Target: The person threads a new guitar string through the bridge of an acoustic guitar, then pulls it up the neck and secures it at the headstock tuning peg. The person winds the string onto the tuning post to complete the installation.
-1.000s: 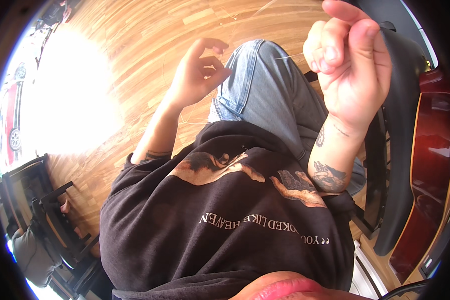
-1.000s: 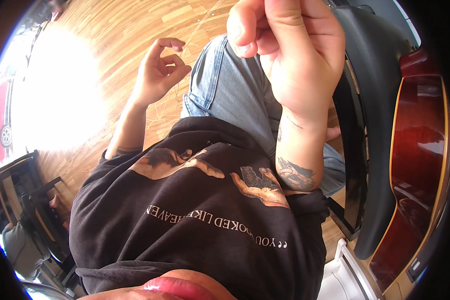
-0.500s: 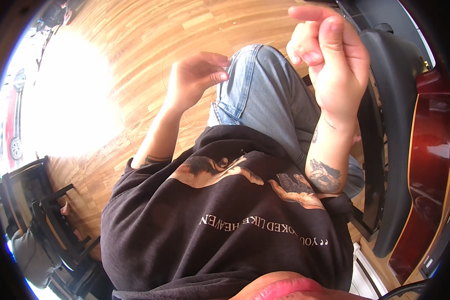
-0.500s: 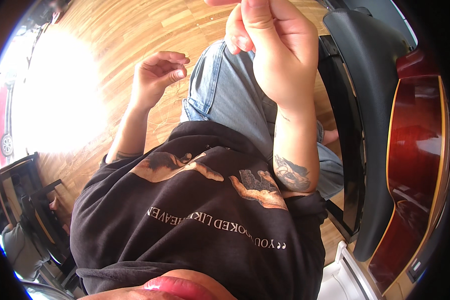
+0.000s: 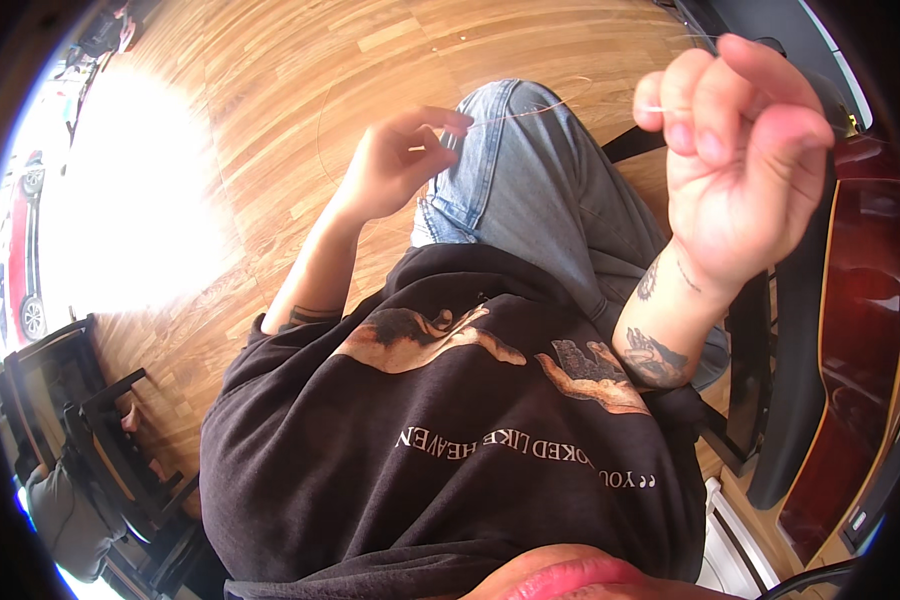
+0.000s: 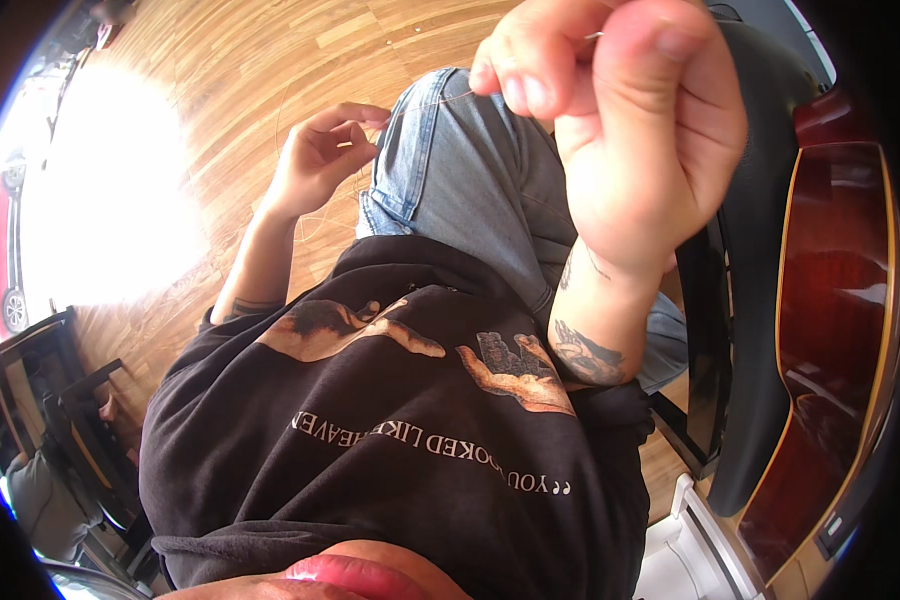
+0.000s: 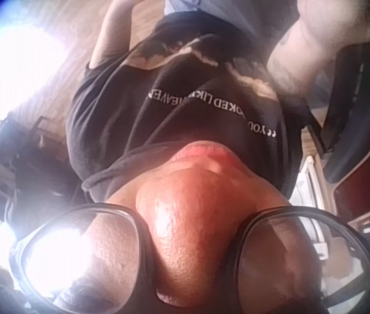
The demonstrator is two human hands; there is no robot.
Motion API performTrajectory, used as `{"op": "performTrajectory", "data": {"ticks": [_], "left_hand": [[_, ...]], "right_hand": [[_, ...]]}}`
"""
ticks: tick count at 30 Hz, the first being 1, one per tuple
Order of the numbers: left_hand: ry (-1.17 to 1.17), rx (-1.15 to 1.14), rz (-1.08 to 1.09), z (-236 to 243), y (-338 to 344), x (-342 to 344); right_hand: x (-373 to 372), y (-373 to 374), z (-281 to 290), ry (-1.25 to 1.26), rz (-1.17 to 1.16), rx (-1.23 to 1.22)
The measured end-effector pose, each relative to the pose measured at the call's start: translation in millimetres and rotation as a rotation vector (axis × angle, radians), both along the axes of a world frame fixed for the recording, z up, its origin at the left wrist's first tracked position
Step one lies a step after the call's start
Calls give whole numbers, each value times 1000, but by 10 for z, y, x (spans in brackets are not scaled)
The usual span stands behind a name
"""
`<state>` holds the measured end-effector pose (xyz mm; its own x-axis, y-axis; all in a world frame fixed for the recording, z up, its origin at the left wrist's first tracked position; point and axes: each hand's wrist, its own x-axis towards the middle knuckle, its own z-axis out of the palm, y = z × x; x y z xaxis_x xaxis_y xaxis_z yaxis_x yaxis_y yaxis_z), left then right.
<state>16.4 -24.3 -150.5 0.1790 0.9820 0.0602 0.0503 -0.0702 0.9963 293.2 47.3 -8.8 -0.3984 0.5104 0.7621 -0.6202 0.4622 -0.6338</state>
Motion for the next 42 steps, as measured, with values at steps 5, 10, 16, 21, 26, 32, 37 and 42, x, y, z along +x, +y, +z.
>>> {"op": "performTrajectory", "data": {"ticks": [5,10,16,21,26,32,37,42], "left_hand": [[-118,48,-82,143,-23,109],[-75,-81,15,221,23,221],[-295,-108,-28,211,3,301],[-296,-137,-14,202,-6,287],[-380,-144,8,134,14,272],[-426,-98,25,123,7,284],[-428,-56,50,223,-36,292],[-375,15,31,295,-50,310]], "right_hand": [[-79,-23,-107,-18,-61,-31],[-102,-84,-123,-43,-71,-53],[-124,-83,-238,-94,-130,-23],[-165,-140,-254,-122,-193,-23],[-193,-180,-255,-172,-257,15],[-259,-192,-308,-385,-498,147],[-300,-178,-437,-684,-603,224],[-301,-172,-428,-833,-575,249]]}}
